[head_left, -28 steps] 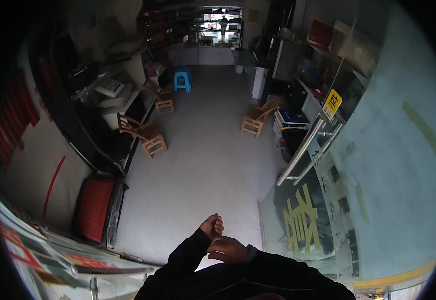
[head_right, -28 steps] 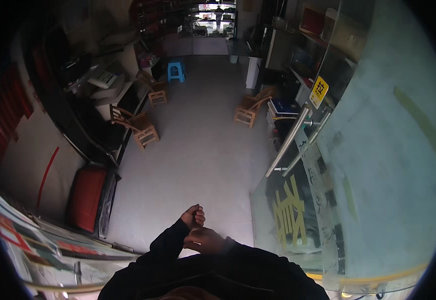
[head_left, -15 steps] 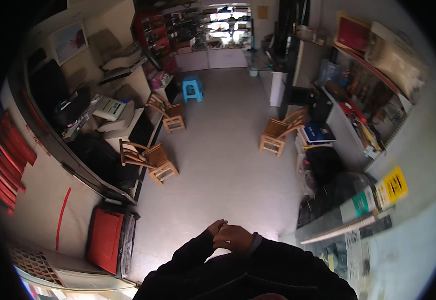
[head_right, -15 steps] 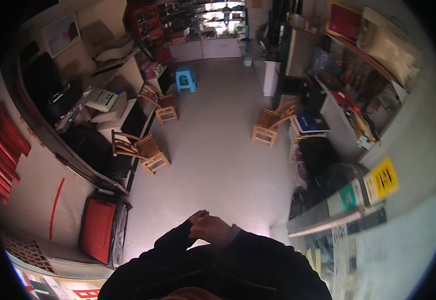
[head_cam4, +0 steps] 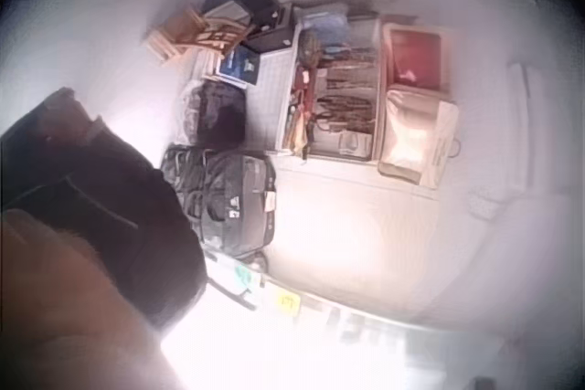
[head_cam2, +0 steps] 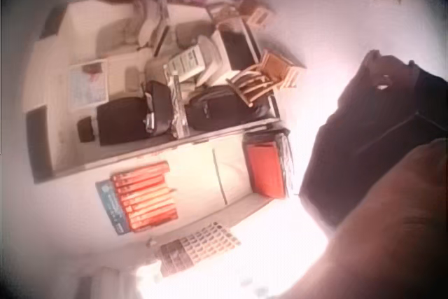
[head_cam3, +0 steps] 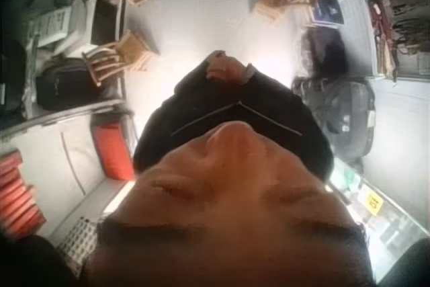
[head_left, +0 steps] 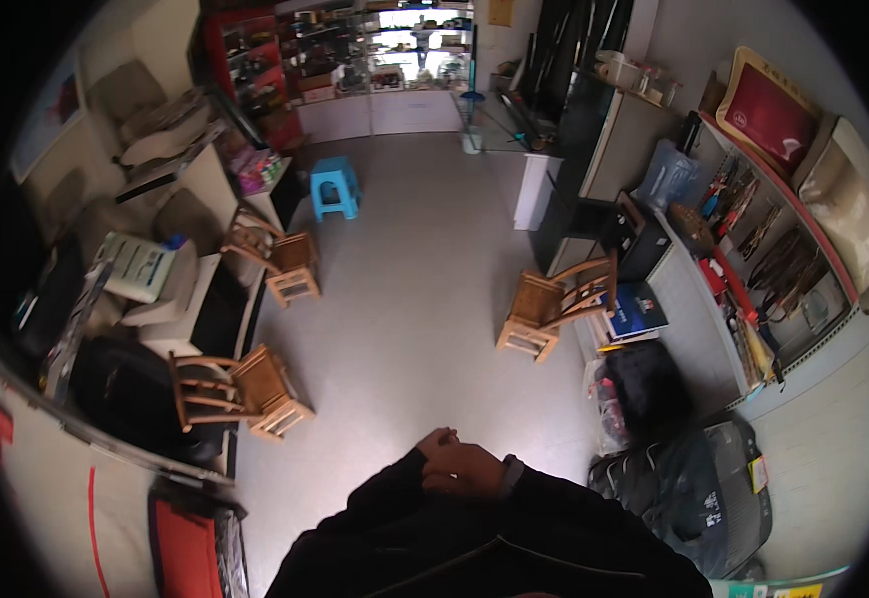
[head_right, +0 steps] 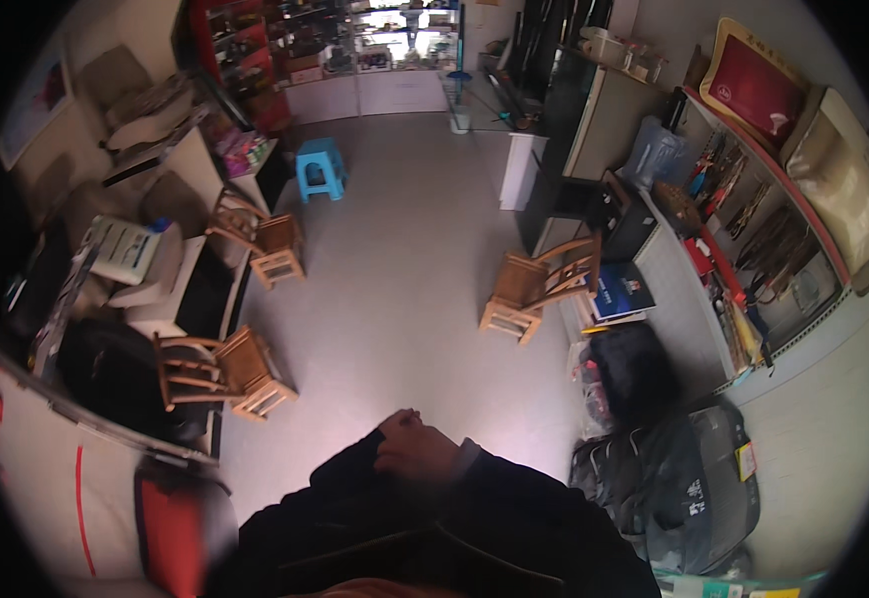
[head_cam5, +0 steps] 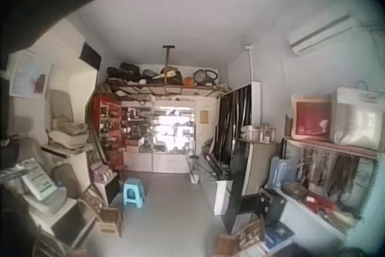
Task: The person cleans the rear of a light green scooter with a cloth, then retrieves a roll of protective film from a shelf, cuts a piece, and applies it to the scooter's digital display.
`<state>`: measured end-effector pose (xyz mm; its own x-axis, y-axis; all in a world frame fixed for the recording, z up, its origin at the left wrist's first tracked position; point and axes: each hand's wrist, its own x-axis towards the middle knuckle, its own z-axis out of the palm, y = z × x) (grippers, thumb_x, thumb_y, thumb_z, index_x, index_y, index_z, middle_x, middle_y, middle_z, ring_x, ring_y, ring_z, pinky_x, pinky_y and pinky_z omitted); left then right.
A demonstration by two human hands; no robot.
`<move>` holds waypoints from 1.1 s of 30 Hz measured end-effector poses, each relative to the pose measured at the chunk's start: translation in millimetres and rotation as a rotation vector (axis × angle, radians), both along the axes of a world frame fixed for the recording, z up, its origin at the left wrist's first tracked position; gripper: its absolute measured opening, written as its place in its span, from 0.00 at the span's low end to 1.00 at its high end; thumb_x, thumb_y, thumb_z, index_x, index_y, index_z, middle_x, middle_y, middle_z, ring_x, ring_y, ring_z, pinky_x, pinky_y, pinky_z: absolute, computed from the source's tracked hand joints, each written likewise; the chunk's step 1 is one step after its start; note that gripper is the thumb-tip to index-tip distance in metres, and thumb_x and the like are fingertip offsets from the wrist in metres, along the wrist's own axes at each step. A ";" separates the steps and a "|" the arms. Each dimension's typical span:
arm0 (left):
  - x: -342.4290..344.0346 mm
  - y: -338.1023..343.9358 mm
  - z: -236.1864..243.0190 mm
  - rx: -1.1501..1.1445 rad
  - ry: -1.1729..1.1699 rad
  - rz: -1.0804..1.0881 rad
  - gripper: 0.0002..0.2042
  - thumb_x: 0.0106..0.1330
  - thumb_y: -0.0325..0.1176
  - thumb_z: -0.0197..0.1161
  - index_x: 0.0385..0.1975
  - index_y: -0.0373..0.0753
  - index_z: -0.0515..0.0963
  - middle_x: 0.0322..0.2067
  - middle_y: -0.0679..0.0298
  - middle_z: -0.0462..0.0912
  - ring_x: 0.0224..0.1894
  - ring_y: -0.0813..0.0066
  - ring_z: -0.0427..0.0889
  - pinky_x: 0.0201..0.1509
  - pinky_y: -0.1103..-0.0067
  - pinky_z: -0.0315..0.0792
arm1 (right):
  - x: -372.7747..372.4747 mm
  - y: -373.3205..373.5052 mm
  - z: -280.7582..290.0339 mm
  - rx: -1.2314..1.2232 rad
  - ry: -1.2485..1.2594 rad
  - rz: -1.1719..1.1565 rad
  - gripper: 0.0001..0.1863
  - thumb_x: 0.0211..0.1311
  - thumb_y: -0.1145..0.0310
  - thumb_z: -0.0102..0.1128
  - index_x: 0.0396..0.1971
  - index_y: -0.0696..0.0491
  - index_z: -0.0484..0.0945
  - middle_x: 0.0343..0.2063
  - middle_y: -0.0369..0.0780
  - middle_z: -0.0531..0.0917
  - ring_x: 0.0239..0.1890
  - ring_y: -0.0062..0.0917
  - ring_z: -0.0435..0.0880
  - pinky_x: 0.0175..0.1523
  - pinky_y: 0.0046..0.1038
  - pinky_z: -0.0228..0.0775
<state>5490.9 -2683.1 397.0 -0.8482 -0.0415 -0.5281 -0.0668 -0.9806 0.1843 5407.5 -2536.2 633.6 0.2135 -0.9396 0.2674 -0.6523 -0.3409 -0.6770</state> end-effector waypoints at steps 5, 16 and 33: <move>-135.1 -139.7 72.2 0.085 0.025 -0.106 0.11 0.80 0.43 0.54 0.38 0.43 0.75 0.29 0.74 0.76 0.29 0.84 0.73 0.33 0.84 0.72 | -107.8 -114.5 25.1 0.152 -0.089 -0.081 0.14 0.74 0.55 0.58 0.40 0.49 0.85 0.34 0.40 0.86 0.42 0.38 0.85 0.48 0.38 0.76; -380.4 -399.2 32.3 0.152 0.074 -0.183 0.10 0.79 0.43 0.56 0.39 0.45 0.76 0.30 0.73 0.77 0.30 0.82 0.73 0.35 0.83 0.73 | -357.8 -364.4 -33.2 0.126 -0.345 -0.166 0.12 0.71 0.58 0.66 0.42 0.51 0.85 0.35 0.39 0.87 0.41 0.36 0.87 0.47 0.36 0.77; -714.8 -768.1 -8.5 0.129 0.017 -0.022 0.10 0.78 0.42 0.57 0.44 0.41 0.74 0.32 0.68 0.78 0.34 0.77 0.78 0.40 0.78 0.76 | -714.7 -771.6 -52.0 -0.055 -0.065 -0.104 0.10 0.69 0.62 0.65 0.40 0.53 0.83 0.32 0.43 0.84 0.39 0.43 0.83 0.43 0.42 0.74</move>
<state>4776.1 -3451.1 388.6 -0.8571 0.0448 -0.5132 -0.0865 -0.9946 0.0577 4692.8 -3307.8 581.6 0.0963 -0.9393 0.3293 -0.6416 -0.3115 -0.7009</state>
